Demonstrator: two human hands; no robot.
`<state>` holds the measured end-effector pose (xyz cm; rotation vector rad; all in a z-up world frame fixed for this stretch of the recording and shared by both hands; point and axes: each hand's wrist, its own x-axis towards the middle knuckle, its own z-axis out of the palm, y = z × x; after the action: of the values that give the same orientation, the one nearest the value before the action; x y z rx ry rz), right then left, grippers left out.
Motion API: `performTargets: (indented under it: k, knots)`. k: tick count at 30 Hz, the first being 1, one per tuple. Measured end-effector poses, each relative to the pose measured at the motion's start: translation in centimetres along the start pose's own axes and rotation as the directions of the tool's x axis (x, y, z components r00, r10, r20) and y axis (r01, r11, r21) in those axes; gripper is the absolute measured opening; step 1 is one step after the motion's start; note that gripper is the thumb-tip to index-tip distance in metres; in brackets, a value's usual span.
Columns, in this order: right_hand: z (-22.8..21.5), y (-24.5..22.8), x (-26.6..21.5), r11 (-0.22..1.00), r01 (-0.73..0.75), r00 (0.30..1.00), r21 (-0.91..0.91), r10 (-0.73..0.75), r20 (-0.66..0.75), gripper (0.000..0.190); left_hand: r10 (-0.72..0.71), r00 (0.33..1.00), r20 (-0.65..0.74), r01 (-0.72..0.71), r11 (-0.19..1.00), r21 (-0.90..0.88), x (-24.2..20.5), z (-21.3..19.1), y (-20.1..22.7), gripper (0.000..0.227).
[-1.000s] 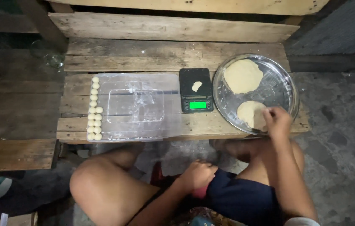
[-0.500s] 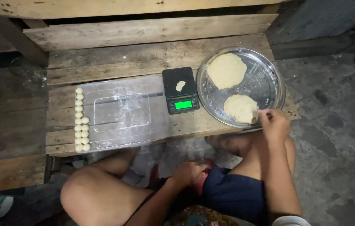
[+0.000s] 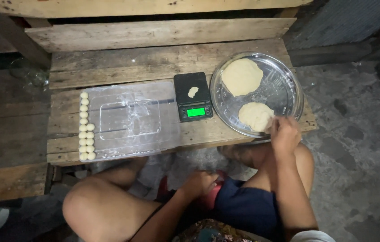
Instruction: The person portions dough from a metal bowl, weighs each piece on a digital scale, rolls it into a ball, and places it in a plastic container. This process is repeated multiple times.
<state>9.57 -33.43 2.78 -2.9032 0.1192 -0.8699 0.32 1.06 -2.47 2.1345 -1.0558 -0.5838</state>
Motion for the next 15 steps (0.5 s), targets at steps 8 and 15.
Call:
performTargets:
  k: [8, 15]
  knots:
    - [3.6, -10.5, 4.0, 0.917, 0.272, 0.961, 0.290, -0.248, -0.119, 0.030, -0.152, 0.981, 0.123, 0.138, 0.983, 0.117, 1.6, 2.9, -1.3, 0.020]
    - [11.9, -20.3, 10.1, 0.863, 0.339, 0.885, 0.374, -0.427, 0.184, 0.065, -0.087, 0.995, 0.044, 0.079, 0.983, 0.166, 1.9, 4.0, -2.3, 0.020]
